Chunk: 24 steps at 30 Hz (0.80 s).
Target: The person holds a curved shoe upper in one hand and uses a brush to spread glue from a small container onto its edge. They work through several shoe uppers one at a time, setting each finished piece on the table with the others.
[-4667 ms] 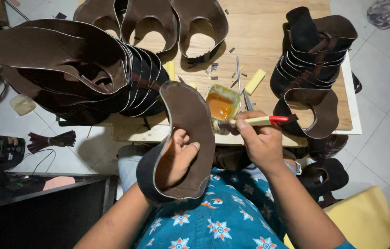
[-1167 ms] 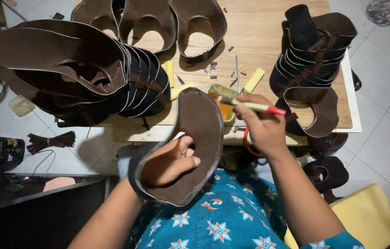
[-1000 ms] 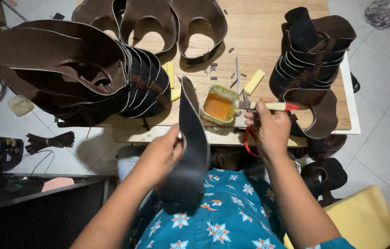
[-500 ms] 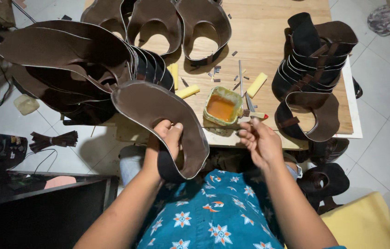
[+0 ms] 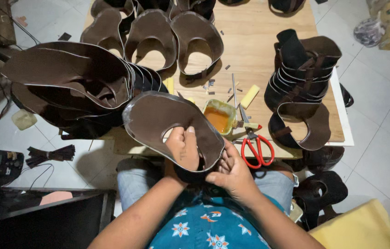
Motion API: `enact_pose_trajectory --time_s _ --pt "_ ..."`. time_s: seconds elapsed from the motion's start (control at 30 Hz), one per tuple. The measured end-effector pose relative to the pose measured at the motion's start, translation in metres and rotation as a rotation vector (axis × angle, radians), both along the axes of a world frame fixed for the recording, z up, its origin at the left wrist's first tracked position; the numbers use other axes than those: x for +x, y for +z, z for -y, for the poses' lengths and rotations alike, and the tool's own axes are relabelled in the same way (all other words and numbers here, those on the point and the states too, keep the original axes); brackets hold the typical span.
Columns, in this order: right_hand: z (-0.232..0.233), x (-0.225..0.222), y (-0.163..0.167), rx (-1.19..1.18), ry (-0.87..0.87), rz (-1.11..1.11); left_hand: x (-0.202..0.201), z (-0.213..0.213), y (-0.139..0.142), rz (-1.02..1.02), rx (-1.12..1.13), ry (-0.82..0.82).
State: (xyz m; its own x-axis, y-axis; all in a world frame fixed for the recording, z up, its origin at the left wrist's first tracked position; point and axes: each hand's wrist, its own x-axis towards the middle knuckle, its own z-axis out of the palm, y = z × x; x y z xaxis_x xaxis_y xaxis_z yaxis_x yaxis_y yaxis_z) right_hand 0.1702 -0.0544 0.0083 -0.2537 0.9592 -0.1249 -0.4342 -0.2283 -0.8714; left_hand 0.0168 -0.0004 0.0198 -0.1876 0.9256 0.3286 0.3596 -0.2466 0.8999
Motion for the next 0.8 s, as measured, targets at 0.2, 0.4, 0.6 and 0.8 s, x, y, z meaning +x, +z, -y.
enact_pose_trajectory --time_s 0.2,0.4,0.6,0.8 --pt "-0.004 -0.002 -0.001 -0.018 -0.021 -0.187 0.002 -0.002 0.02 0.411 -0.371 -0.066" --pt "0.003 -0.011 0.008 -0.028 0.072 -0.053 -0.007 -0.013 0.014 -0.192 0.117 0.019" --pt "0.002 -0.011 0.003 -0.079 -0.049 -0.237 -0.013 -0.013 0.009 -0.615 0.231 -0.037" --pt "-0.003 0.009 -0.005 -0.137 -0.04 -0.403 -0.021 -0.015 0.01 0.056 0.098 -0.154"
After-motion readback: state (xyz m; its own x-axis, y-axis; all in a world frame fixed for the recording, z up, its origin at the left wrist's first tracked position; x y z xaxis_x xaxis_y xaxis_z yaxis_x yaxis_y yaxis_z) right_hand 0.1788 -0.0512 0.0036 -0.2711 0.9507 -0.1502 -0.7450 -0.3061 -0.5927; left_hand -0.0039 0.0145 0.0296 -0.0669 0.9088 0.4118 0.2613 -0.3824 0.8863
